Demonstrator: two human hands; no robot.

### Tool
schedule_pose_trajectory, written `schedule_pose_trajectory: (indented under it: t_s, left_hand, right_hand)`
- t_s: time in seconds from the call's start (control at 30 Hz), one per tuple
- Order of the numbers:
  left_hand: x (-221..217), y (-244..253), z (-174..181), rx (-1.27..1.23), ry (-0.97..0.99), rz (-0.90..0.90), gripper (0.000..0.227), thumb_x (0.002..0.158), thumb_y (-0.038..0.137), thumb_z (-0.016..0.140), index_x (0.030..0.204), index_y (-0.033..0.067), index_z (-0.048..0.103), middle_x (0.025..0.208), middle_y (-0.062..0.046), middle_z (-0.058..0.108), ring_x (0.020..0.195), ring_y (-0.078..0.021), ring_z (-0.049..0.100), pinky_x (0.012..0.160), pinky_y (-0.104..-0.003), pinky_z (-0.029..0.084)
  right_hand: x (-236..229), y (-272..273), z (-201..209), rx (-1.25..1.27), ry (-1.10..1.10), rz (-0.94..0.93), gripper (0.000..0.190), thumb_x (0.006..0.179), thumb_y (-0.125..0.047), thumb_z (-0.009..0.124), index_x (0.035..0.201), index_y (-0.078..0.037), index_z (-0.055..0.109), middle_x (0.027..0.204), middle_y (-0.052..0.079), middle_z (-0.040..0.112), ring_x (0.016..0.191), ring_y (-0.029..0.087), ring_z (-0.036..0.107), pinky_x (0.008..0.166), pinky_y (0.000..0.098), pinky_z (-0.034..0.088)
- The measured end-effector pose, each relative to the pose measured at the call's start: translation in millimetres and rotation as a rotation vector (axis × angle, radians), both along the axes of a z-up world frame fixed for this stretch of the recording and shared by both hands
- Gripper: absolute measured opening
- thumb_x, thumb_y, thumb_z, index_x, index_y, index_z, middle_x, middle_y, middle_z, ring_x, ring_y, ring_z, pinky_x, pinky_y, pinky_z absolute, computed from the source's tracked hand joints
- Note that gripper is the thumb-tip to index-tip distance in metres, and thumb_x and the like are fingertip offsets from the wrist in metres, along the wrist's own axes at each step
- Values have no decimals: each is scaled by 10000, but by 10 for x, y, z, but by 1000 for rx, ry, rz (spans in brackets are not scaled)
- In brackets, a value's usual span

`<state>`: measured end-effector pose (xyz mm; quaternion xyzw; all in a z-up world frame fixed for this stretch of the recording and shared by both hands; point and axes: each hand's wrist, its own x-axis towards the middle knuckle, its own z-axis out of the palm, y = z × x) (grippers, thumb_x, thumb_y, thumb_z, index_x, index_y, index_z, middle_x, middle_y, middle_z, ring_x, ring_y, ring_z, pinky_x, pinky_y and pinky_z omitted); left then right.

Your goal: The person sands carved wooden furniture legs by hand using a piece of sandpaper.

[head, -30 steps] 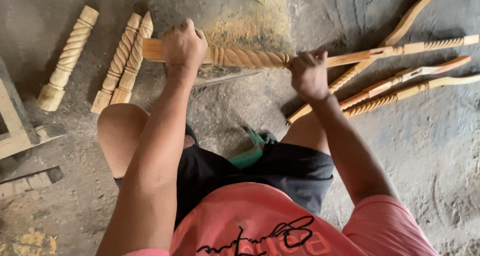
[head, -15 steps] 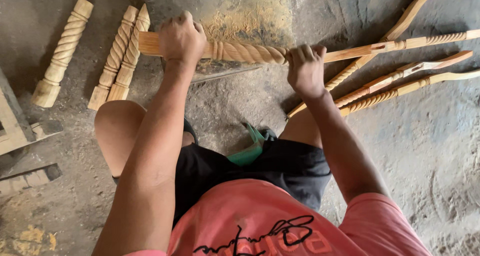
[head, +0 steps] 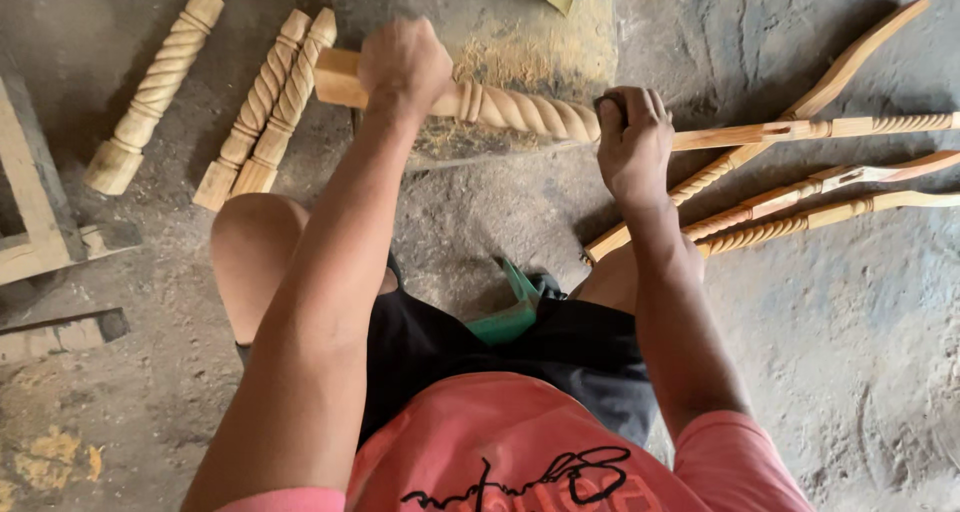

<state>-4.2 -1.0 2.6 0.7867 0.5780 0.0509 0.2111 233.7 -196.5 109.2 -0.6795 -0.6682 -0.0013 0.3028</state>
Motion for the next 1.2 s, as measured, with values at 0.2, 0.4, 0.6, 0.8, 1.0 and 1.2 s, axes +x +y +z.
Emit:
schedule_pose_trajectory:
  t_s: [0.2,0.4,0.6,0.8,1.0,1.2]
  left_hand:
    - [153,339,-272,837,-99,48,158,963,99,544,877,66,672,586,-17,610,501,-122,539,544,-339,508]
    - [80,180,-511,683,-120,80,266,987,235,630,735,150,652,591,1,637,472,-119,525,556,-359,515]
    - [129,224,-623,686,-95,44,274,1010,213,598,750,138,642,607,-6,645,472,-103,542,415,-272,467]
    - [111,168,-466,645,-91,79,225,966,201,623,762,111,651,632,-53,662,493,-116,577,407,-281,500]
    - [131,217,-390,611,-68,59,205,947,168,628,753,109,660,636,-69,672,511,-144,589,430,-323,515]
    - [105,182,-262,552,-154,84,184,917,202,637,788,76,674,707,-116,699,606,-238,658,535,-403,559]
  right_hand:
    - [-159,-40,-37,-70,125,-79,75,989,-58,687,1022,9,677,956,196,684,847,375,653,775,470,520]
    - [-121,134,-270,68,-117,-28,94,981,-107,720,917,-42,695,844,125,686,720,289,617,740,444,478]
    - [24,868,-1014,52,-447,78,212,1040,-134,652,831,-97,648,741,53,625,584,157,507,682,369,463]
    - [152,538,-949,92,-459,224,254,1141,-159,592,907,-70,635,812,67,627,635,154,517,706,346,491]
    - [-116,1083,-866,-116,-390,194,236,1080,-204,608,900,-57,649,826,102,643,604,182,555,585,374,502]
    - [-13,317,-673,117,-387,246,131,1079,-13,580,1121,-43,701,995,86,711,794,172,609,877,388,481]
